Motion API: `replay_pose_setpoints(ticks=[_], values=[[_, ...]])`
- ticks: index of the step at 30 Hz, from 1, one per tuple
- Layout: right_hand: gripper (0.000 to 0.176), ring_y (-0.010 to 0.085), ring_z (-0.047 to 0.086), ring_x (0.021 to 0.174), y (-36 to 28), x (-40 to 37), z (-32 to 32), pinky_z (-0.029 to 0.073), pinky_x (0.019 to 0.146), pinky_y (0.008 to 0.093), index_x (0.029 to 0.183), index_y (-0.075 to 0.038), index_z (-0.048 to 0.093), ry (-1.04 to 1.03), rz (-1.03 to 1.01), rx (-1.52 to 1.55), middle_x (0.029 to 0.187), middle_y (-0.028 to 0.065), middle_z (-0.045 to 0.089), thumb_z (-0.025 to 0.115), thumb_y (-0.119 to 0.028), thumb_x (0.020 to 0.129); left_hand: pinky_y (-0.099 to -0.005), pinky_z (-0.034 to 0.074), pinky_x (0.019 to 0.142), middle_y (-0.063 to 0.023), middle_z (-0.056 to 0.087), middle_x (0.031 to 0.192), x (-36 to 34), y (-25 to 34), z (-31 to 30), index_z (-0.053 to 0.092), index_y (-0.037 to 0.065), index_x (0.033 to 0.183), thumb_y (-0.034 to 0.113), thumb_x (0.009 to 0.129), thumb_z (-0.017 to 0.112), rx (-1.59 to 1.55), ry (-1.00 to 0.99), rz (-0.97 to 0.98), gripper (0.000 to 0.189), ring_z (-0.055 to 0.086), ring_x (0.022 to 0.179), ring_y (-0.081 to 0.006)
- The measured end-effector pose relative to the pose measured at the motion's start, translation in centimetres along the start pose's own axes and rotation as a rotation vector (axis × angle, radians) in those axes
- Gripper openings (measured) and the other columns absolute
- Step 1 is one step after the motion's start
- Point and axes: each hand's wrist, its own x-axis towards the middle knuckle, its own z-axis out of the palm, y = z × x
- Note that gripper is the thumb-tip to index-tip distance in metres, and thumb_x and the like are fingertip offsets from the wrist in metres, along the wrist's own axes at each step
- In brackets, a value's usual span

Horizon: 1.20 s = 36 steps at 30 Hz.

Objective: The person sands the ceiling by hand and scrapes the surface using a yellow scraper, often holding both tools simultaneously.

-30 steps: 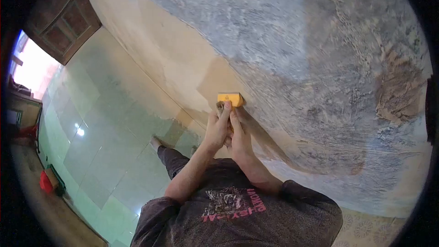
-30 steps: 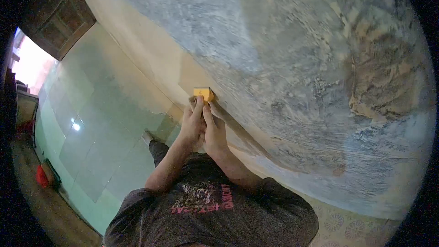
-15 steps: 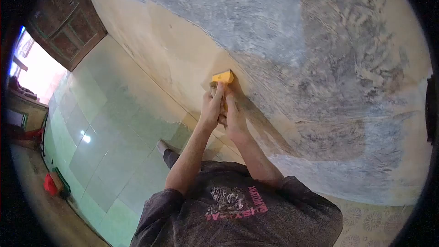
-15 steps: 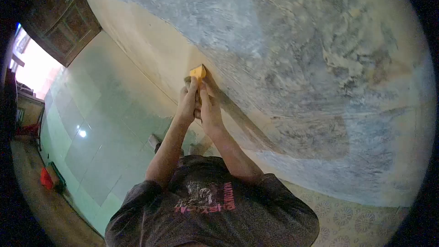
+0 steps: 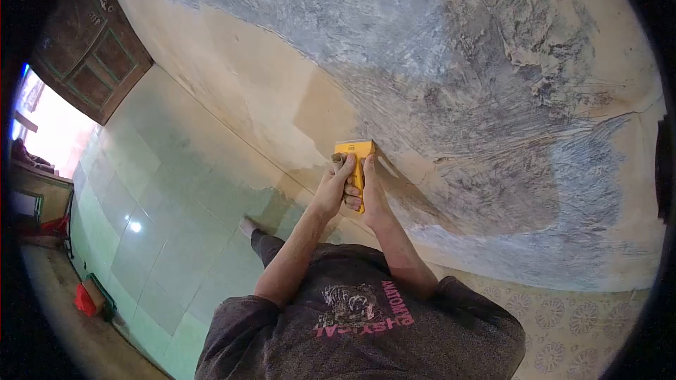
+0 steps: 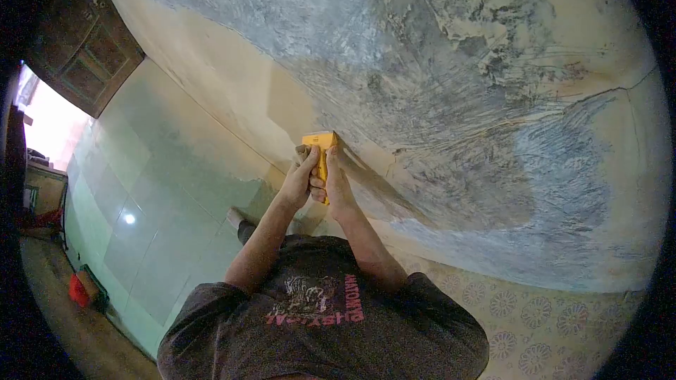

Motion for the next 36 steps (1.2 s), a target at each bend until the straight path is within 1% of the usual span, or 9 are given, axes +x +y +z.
replay_pose_setpoints(ticks=[10,12,18,21,24,26,29,33,36], values=[[0.064,0.0040,0.025,0.039,2.8,0.5,-2.4,0.018,0.036,0.0215,0.087,-0.015,0.050,0.103,0.075,-0.087,0.057,-0.0063,0.036,0.031,-0.076,0.096,-0.0264,0.050,0.037,-0.0031,0.060,0.068,0.0,-3.1,-0.9,0.058,0.007,0.098,0.053,0.097,0.058,-0.025,0.097,-0.012,0.046,0.059,0.044,-0.0120],[0.079,0.0144,0.061,0.061,3.3,0.6,-3.0,0.047,0.048,0.0260,0.113,-0.003,0.060,0.165,0.022,-0.242,0.080,0.0070,0.063,0.031,-0.074,0.096,-0.0263,0.049,0.036,-0.0039,0.062,0.073,0.3,-3.9,-0.8,0.061,0.005,0.097,0.051,0.096,0.060,-0.009,0.130,0.023,0.046,0.058,0.044,-0.0118],[0.080,0.0221,0.067,0.096,4.1,1.8,-2.4,0.058,0.073,0.0319,0.138,-0.001,0.046,0.203,-0.082,-0.184,0.120,0.0163,0.060,0.031,-0.069,0.099,-0.0255,0.051,0.053,-0.0018,0.063,0.080,2.5,-5.5,-1.8,0.064,0.002,0.098,0.046,0.097,0.063,0.000,0.206,0.071,0.044,0.061,0.066,-0.0085],[0.077,0.0225,0.065,0.100,3.7,1.7,-2.1,0.057,0.076,0.0329,0.137,-0.001,0.048,0.204,-0.128,-0.226,0.120,0.0144,0.061,0.031,-0.067,0.100,-0.0250,0.049,0.058,-0.0010,0.063,0.081,3.3,-5.3,-2.1,0.065,0.002,0.098,0.045,0.098,0.062,0.096,0.174,0.091,0.044,0.059,0.074,-0.0072],[0.076,0.0216,0.063,0.105,3.4,2.5,-1.9,0.056,0.078,0.0321,0.135,-0.002,0.049,0.190,-0.112,-0.251,0.121,0.0133,0.060,0.032,-0.067,0.100,-0.0245,0.048,0.054,-0.0008,0.062,0.080,3.1,-4.6,-1.8,0.066,0.003,0.098,0.044,0.098,0.062,-0.008,0.158,0.115,0.041,0.059,0.069,-0.0070],[0.076,0.0215,0.063,0.105,3.3,2.3,-1.6,0.056,0.078,0.0321,0.135,-0.002,0.049,0.161,-0.105,-0.218,0.122,0.0134,0.060,0.032,-0.067,0.100,-0.0223,0.039,0.049,0.0041,0.056,0.070,2.9,-3.5,-1.3,0.062,0.008,0.097,0.043,0.101,0.057,-0.086,0.161,0.052,0.036,0.051,0.058,-0.0046],[0.076,0.0215,0.063,0.106,3.0,2.5,-0.9,0.056,0.078,0.0321,0.135,-0.001,0.049,0.147,-0.071,-0.147,0.124,0.0139,0.059,0.033,-0.067,0.100,-0.0227,0.045,0.049,0.0006,0.059,0.073,2.7,-2.5,-2.0,0.066,0.005,0.094,0.045,0.099,0.061,-0.014,0.137,0.033,0.040,0.055,0.057,-0.0062],[0.078,0.0218,0.063,0.106,3.3,2.9,-0.6,0.056,0.078,0.0331,0.135,0.001,0.048,0.117,-0.059,-0.144,0.126,0.0147,0.058,0.034,-0.068,0.099,-0.0222,0.044,0.046,0.0008,0.058,0.071,2.6,-2.1,-2.7,0.065,0.004,0.095,0.046,0.099,0.061,0.090,0.116,-0.018,0.042,0.054,0.055,-0.0064],[0.081,0.0216,0.064,0.104,3.8,3.3,0.2,0.056,0.078,0.0326,0.132,0.002,0.051,0.211,-0.103,-0.111,0.122,0.0146,0.061,0.036,-0.070,0.098,-0.0229,0.039,0.048,0.0035,0.055,0.068,3.2,-1.8,-2.6,0.063,0.008,0.089,0.047,0.100,0.058,0.084,0.141,0.098,0.041,0.051,0.055,-0.0059]])
